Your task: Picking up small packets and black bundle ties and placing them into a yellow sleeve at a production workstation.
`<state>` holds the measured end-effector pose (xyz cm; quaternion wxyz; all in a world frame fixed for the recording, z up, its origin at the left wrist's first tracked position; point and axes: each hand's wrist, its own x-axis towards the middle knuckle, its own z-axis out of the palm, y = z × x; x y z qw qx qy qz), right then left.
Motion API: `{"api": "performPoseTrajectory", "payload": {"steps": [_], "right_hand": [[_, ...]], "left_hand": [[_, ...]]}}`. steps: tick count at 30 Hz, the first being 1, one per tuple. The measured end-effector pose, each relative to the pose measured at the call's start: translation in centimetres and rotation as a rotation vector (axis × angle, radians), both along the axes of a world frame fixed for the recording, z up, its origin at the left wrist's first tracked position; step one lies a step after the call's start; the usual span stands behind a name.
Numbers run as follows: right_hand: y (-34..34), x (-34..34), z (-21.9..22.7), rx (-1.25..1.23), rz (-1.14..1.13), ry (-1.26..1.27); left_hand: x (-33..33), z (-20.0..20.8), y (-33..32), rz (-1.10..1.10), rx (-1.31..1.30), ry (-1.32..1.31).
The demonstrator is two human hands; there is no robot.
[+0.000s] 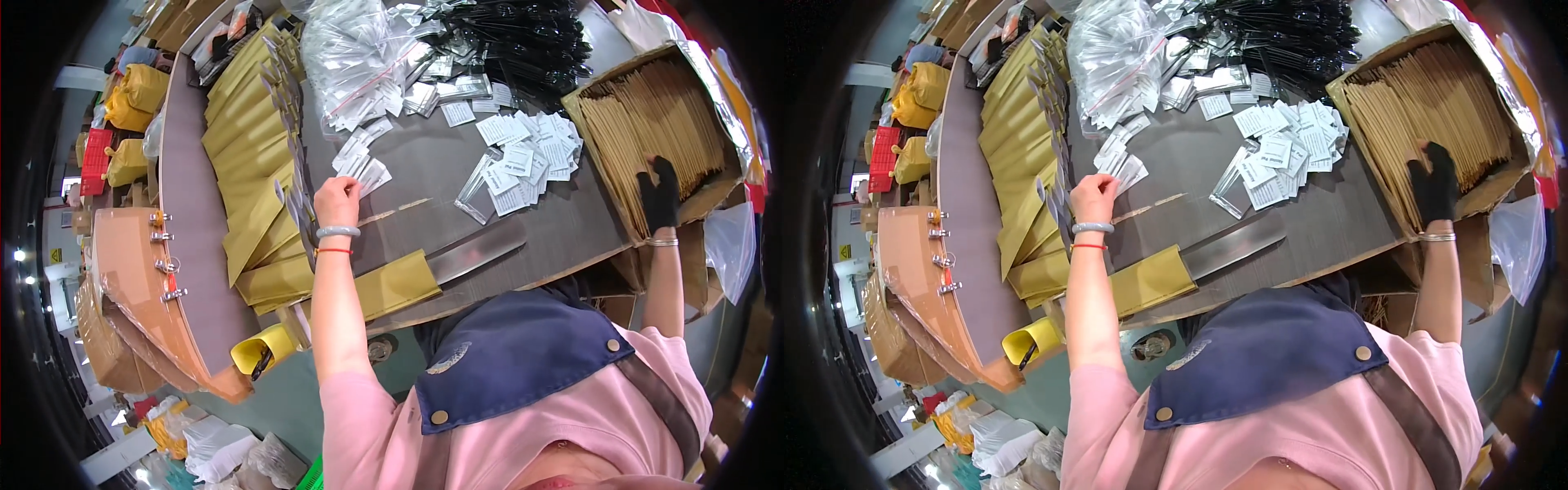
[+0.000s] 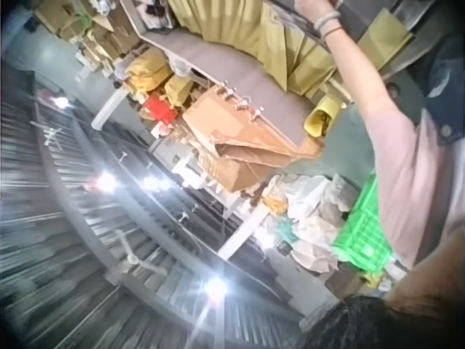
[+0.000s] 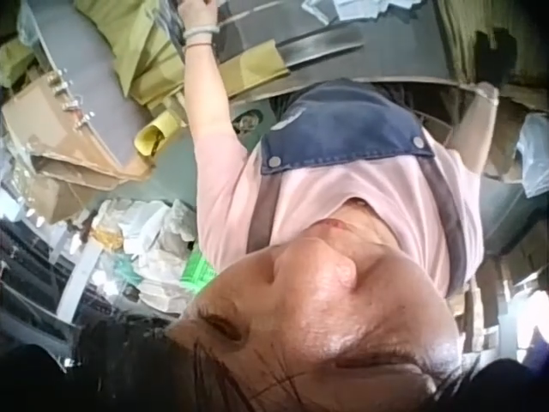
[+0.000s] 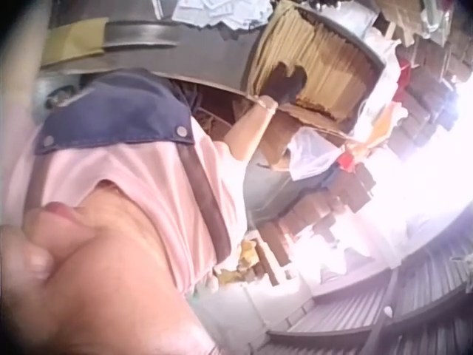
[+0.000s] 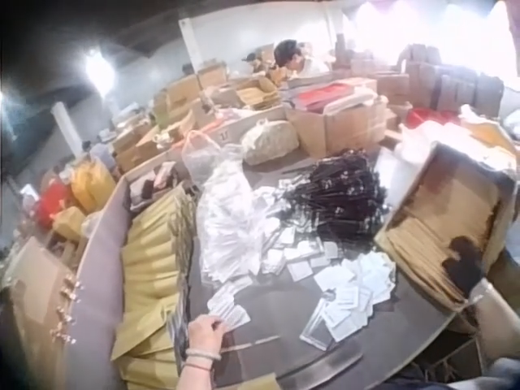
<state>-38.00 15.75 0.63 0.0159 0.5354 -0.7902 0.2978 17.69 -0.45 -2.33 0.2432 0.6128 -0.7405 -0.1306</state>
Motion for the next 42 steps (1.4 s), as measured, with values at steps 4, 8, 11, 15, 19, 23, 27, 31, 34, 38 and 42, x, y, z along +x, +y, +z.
{"api": "performPoseTrajectory", "payload": {"steps": [4, 8, 11, 15, 19, 23, 27, 31, 34, 38, 42], "right_hand": [[2.0, -6.6, -1.7, 0.177, -0.263, 0.113], [0.8, -7.6, -2.1, 0.324, -0.231, 0.12], [0.4, -7.6, -2.3, 0.339, -0.132, 0.167], [-0.1, -6.8, -1.8, 0.351, -0.12, 0.215], [-0.2, -8.0, -2.1, 0.434, -0.133, 0.203], [-0.5, -8.2, -2.2, 0.519, -0.198, 0.104], [0.2, -9.3, -2.3, 0.359, -0.302, 0.061], [0.4, -9.2, -1.7, 0.144, -0.308, 0.085], [-0.3, -6.9, -1.5, -0.056, -0.241, -0.162], [-6.8, 4.2, 4.8, 0.091, -0.129, -0.501], [-12.3, 4.9, 2.6, -0.073, 0.203, -0.153]], "left_hand": [[-8.2, 2.3, 3.6, 0.023, 0.074, 0.198], [-15.9, -0.1, 7.2, -0.108, 0.101, 0.341], [-18.3, -0.1, 8.1, -0.168, 0.054, 0.06], [-17.9, 0.1, 7.6, -0.156, 0.102, -0.066], [-16.3, 0.9, 6.7, -0.135, 0.185, -0.152], [-14.8, 1.6, 6.1, -0.118, 0.159, -0.108], [-12.8, 2.5, 4.9, 0.0, 0.358, 0.242], [-10.5, 3.5, 4.3, 0.087, 0.305, 0.353], [-9.6, 4.6, 6.2, -0.01, 0.462, 0.412], [-9.5, 2.3, 12.1, -0.475, 0.259, 0.038], [-11.7, 3.7, 11.8, -0.519, 0.174, -0.009]]}}
